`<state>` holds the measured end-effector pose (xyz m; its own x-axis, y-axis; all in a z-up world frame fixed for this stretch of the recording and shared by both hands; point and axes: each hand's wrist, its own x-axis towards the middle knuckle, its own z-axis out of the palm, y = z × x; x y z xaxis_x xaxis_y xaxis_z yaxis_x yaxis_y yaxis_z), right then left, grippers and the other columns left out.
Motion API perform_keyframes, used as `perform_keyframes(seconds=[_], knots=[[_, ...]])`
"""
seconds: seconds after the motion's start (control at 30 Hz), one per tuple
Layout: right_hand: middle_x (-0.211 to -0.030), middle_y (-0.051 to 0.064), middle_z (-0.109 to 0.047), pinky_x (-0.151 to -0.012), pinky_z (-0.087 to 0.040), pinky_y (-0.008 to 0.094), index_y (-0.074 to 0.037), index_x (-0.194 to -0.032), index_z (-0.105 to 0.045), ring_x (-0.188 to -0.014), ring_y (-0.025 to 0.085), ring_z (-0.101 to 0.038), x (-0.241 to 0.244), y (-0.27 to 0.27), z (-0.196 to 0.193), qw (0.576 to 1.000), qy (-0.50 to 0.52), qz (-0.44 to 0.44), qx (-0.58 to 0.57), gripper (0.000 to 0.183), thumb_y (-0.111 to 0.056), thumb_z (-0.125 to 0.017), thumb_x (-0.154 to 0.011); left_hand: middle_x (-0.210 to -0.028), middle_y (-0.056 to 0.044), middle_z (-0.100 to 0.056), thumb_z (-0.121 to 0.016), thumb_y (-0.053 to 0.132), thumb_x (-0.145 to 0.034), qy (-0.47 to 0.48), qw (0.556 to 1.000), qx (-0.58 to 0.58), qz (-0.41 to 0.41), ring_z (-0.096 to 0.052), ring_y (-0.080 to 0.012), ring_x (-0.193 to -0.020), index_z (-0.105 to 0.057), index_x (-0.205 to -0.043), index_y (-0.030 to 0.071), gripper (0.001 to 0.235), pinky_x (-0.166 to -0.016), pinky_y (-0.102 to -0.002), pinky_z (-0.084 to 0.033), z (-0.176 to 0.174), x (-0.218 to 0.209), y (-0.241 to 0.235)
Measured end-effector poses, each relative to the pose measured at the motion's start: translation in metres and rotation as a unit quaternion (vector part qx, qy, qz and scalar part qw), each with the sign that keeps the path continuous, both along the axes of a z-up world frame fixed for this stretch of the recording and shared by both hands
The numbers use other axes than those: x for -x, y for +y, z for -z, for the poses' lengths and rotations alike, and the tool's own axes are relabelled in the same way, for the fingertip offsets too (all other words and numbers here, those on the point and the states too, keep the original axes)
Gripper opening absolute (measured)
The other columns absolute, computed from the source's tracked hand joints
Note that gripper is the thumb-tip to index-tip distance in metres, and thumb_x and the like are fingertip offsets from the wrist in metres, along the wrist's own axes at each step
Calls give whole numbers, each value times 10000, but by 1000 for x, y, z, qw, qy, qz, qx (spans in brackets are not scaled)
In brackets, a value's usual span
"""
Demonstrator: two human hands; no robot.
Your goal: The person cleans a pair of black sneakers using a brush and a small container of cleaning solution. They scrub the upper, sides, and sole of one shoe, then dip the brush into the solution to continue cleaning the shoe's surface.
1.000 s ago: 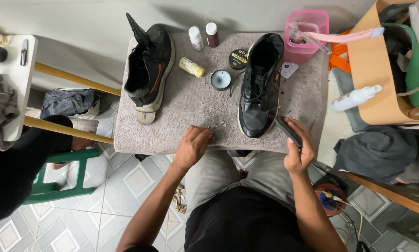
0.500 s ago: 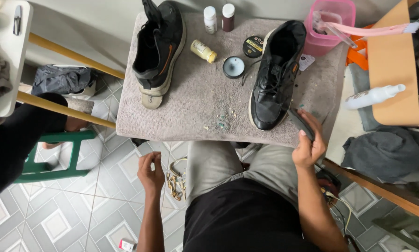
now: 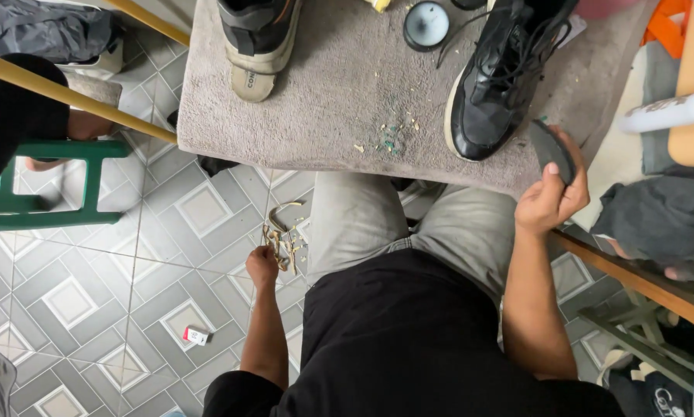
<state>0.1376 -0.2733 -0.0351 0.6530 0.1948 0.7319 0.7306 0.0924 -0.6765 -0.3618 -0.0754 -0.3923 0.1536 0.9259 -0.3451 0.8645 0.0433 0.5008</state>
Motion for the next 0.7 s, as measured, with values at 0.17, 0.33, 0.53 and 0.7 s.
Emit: perform_keyframes(seconds=[0.17,0.33,0.53,0.7], knots=[[-1149,333,-646,-1004,-553,516,188,-1196,-615,-1103,451,-644,-3,-6,11,1000,22,-18,-1,345,-44,-530,-954,-832,-118,-764,-620,207,-840,71,990,94,-73,-690,-358,-817,-824,-921,188,221,-786,-439,-521,0,0,-10],[-1143,361,-637,-991,-555,541,206,-1200,-605,-1087,482,-646,-3,-4,11,1000,5,-19,7,353,-38,-526,-957,-737,-104,-739,-630,114,-810,90,983,119,-106,-650,-255,-672,-844,-875,191,236,-695,-393,-528,6,8,-12],[-1140,374,-633,-1002,-550,549,224,-1191,-598,-1093,485,-640,-4,-4,13,1000,-2,-20,-7,353,3,-522,-926,-1185,-103,-749,-523,9,-810,90,972,207,-58,-666,-268,-1193,-693,-1313,205,566,-1084,-385,-477,14,19,-13],[-1111,380,-632,-994,-544,542,228,-1162,-595,-1066,495,-643,-2,-1,6,1000,-4,-16,0,358,-1,-509,-901,-753,-72,-772,-938,235,-678,106,963,209,-134,-749,-151,-678,-722,-1170,153,543,-681,-329,-576,-11,5,-7]])
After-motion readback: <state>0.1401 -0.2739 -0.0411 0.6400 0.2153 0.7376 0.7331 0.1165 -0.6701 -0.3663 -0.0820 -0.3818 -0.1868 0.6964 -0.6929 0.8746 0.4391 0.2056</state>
